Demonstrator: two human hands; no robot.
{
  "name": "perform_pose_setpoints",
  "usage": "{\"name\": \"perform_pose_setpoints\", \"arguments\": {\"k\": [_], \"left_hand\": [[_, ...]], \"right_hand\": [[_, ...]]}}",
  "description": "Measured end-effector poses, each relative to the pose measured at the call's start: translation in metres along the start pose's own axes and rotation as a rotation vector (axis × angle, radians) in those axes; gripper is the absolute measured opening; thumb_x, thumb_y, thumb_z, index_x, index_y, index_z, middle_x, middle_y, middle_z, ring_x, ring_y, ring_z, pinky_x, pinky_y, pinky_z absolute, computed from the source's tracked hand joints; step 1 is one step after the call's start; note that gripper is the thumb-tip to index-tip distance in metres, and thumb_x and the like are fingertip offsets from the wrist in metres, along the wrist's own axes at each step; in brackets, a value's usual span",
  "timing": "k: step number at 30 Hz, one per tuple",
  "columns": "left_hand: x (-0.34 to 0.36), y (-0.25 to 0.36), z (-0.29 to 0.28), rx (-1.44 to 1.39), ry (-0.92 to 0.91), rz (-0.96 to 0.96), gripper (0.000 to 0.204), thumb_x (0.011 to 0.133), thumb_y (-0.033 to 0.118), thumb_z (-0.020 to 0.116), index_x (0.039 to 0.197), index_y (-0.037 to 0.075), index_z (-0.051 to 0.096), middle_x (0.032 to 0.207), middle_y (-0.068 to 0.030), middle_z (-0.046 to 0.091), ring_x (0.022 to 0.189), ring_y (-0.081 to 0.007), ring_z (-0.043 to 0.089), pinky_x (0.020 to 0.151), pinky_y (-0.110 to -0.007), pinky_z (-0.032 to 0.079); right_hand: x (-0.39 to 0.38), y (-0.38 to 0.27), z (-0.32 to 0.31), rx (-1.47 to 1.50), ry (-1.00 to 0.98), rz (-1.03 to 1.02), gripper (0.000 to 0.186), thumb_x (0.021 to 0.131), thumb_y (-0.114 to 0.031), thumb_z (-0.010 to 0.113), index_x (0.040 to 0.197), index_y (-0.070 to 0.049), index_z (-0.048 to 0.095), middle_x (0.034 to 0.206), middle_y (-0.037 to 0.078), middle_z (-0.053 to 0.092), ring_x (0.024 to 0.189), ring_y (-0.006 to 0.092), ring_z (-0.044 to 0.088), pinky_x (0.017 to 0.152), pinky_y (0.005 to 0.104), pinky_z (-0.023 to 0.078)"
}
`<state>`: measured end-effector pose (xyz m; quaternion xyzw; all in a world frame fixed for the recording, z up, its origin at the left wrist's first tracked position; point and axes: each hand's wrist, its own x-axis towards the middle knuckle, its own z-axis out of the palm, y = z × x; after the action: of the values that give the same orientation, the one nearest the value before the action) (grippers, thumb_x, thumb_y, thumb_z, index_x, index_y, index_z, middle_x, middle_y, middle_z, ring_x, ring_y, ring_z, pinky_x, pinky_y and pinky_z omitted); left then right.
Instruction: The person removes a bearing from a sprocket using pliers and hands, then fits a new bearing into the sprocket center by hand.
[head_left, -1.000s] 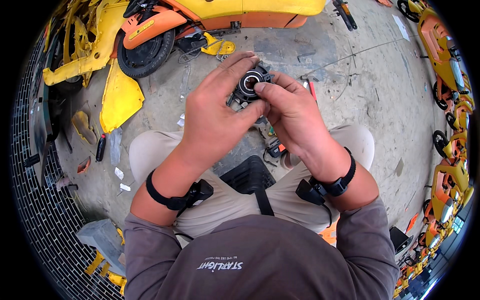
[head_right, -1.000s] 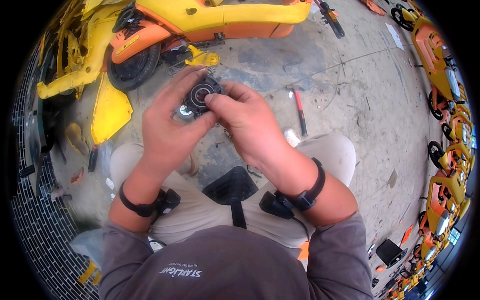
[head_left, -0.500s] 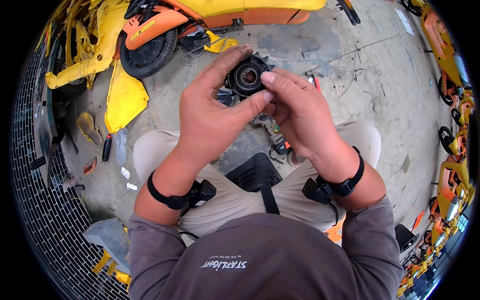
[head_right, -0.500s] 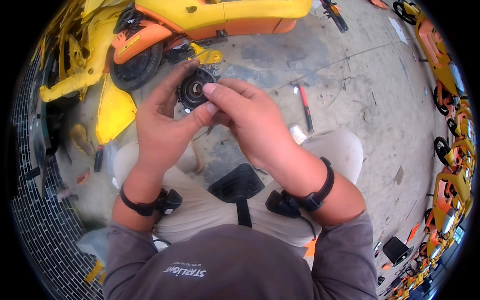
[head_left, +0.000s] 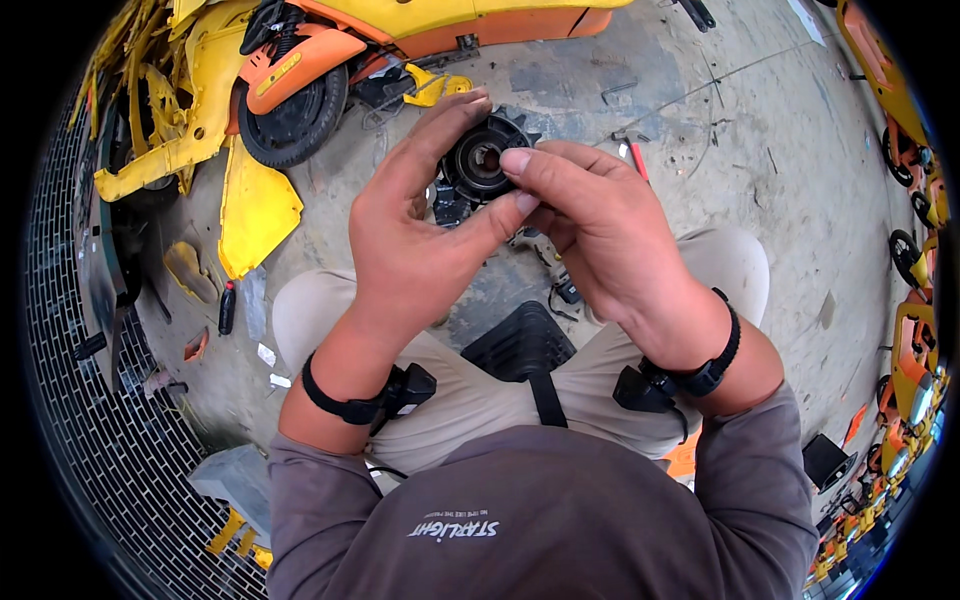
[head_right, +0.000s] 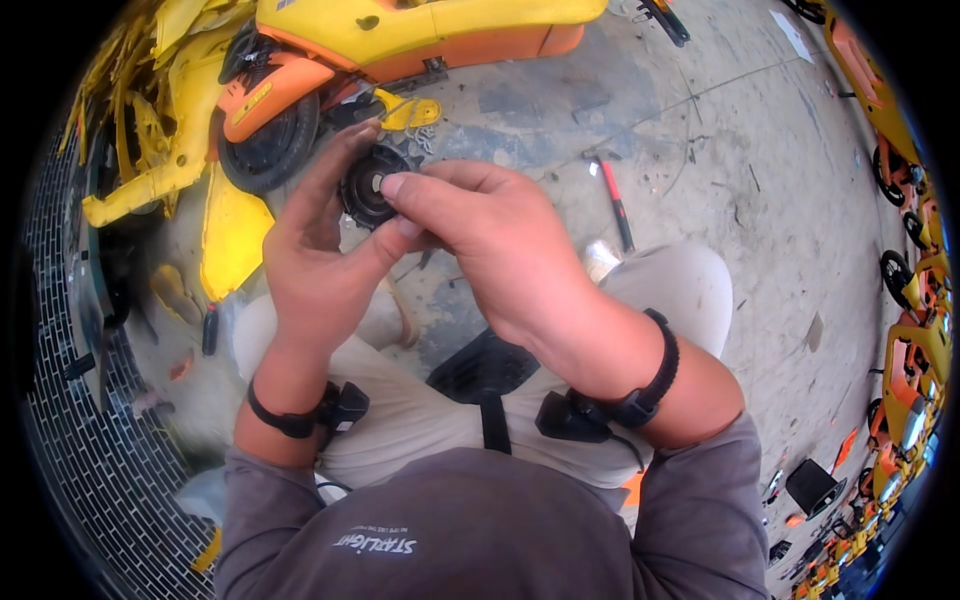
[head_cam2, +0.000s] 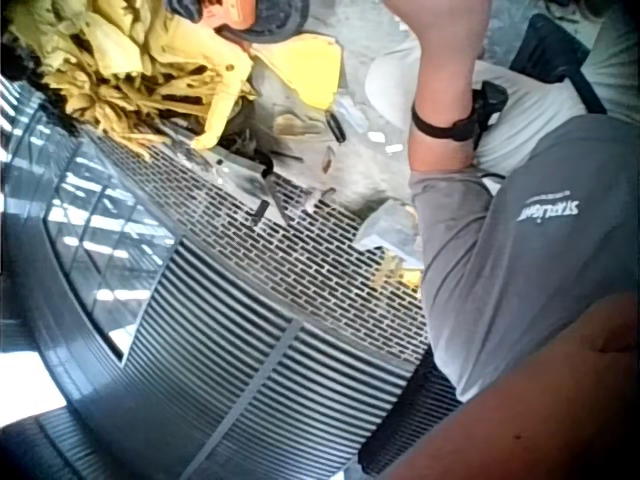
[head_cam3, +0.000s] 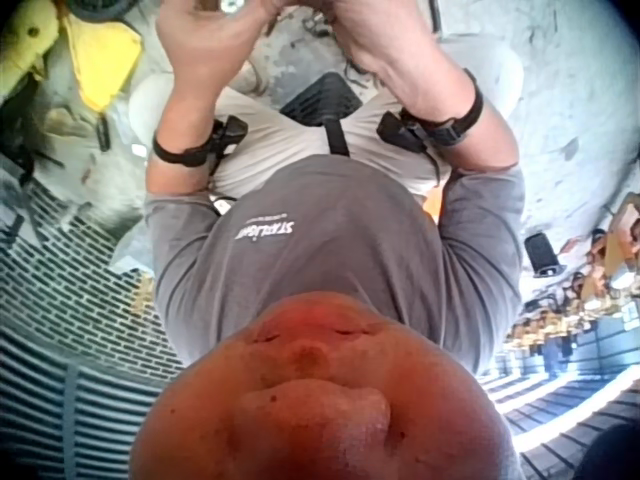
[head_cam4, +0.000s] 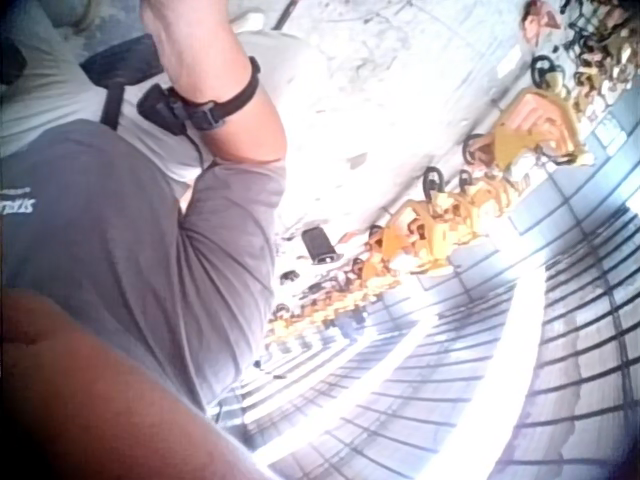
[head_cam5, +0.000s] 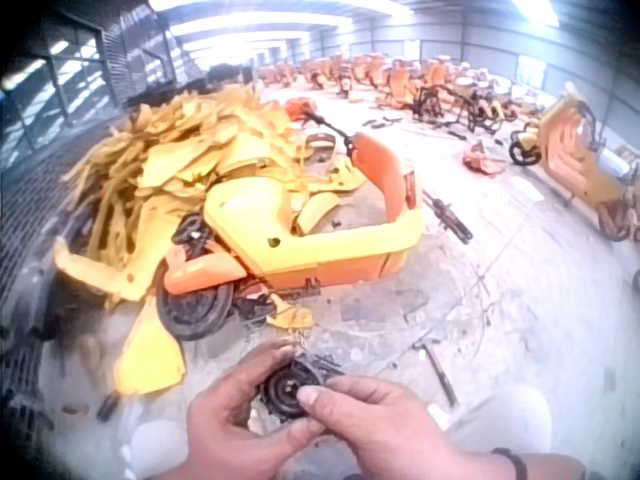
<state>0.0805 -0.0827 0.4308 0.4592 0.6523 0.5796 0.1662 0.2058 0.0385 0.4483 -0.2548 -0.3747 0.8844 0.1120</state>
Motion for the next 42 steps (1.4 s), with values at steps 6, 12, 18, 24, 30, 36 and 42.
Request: {"name": "perform_pose_setpoints", "arguments": {"k": [6, 12, 18, 24, 30, 36, 42], "left_hand": [[0.000, -0.001, 0.003, -0.029, 0.047, -0.006, 0.064, 0.077, 0.007, 0.085, 0.133, -0.005, 0.057, 0.139, -0.0189, 0.058, 0.130, -0.0260, 0.055, 0.110, -0.037, 0.042], [0.000, 0.000, 0.001, -0.062, 0.019, -0.039, 0.065, 0.080, 0.007, 0.083, 0.136, -0.006, 0.053, 0.141, -0.0185, 0.055, 0.131, -0.0259, 0.053, 0.112, -0.038, 0.041], [0.001, 0.003, -0.004, -0.027, -0.041, -0.106, 0.067, 0.081, 0.010, 0.083, 0.139, -0.004, 0.051, 0.141, -0.0174, 0.056, 0.132, -0.0260, 0.053, 0.113, -0.038, 0.039], [0.003, 0.000, -0.008, 0.133, -0.030, -0.112, 0.064, 0.077, 0.013, 0.086, 0.133, 0.001, 0.060, 0.138, -0.0144, 0.058, 0.129, -0.0246, 0.055, 0.110, -0.037, 0.041], [0.004, -0.002, -0.006, 0.164, 0.057, -0.049, 0.059, 0.074, 0.016, 0.086, 0.127, 0.002, 0.064, 0.127, -0.0136, 0.059, 0.120, -0.0268, 0.058, 0.103, -0.037, 0.046], [0.003, -0.001, -0.004, 0.210, 0.054, -0.017, 0.058, 0.074, 0.013, 0.085, 0.127, 0.002, 0.064, 0.126, -0.0131, 0.059, 0.117, -0.0256, 0.059, 0.101, -0.036, 0.047], [0.002, 0.003, -0.005, 0.321, 0.038, 0.005, 0.059, 0.073, 0.010, 0.083, 0.128, 0.004, 0.064, 0.125, -0.0122, 0.060, 0.116, -0.0258, 0.059, 0.102, -0.035, 0.046]], "right_hand": [[0.004, 0.003, -0.001, 0.157, -0.003, 0.002, 0.028, 0.099, -0.026, 0.064, 0.108, 0.001, 0.066, 0.101, 0.006, 0.067, 0.090, 0.0115, 0.062, 0.082, 0.0279, 0.051], [0.011, 0.009, -0.009, 0.232, -0.089, 0.012, 0.032, 0.101, -0.030, 0.062, 0.114, 0.000, 0.063, 0.108, 0.007, 0.067, 0.097, 0.0130, 0.063, 0.085, 0.0291, 0.052], [0.007, 0.006, -0.003, 0.040, 0.007, -0.046, 0.035, 0.101, -0.031, 0.063, 0.112, 0.002, 0.064, 0.104, 0.007, 0.068, 0.094, 0.0133, 0.064, 0.087, 0.0299, 0.052], [0.007, 0.008, -0.001, -0.019, 0.050, -0.078, 0.036, 0.099, -0.031, 0.065, 0.108, 0.003, 0.066, 0.101, 0.009, 0.069, 0.090, 0.0142, 0.065, 0.085, 0.0299, 0.053], [0.014, 0.011, -0.006, 0.050, 0.051, -0.065, 0.033, 0.100, -0.030, 0.062, 0.109, 0.002, 0.066, 0.102, 0.008, 0.068, 0.092, 0.0164, 0.065, 0.085, 0.0319, 0.053], [0.019, 0.014, -0.011, 0.177, 0.018, -0.026, 0.030, 0.101, -0.032, 0.059, 0.111, -0.003, 0.061, 0.106, 0.007, 0.063, 0.097, 0.0176, 0.063, 0.085, 0.0338, 0.053], [0.016, 0.014, -0.008, 0.172, 0.029, -0.014, 0.029, 0.101, -0.031, 0.058, 0.109, -0.003, 0.061, 0.104, 0.006, 0.062, 0.097, 0.0171, 0.061, 0.086, 0.0349, 0.052]]}}
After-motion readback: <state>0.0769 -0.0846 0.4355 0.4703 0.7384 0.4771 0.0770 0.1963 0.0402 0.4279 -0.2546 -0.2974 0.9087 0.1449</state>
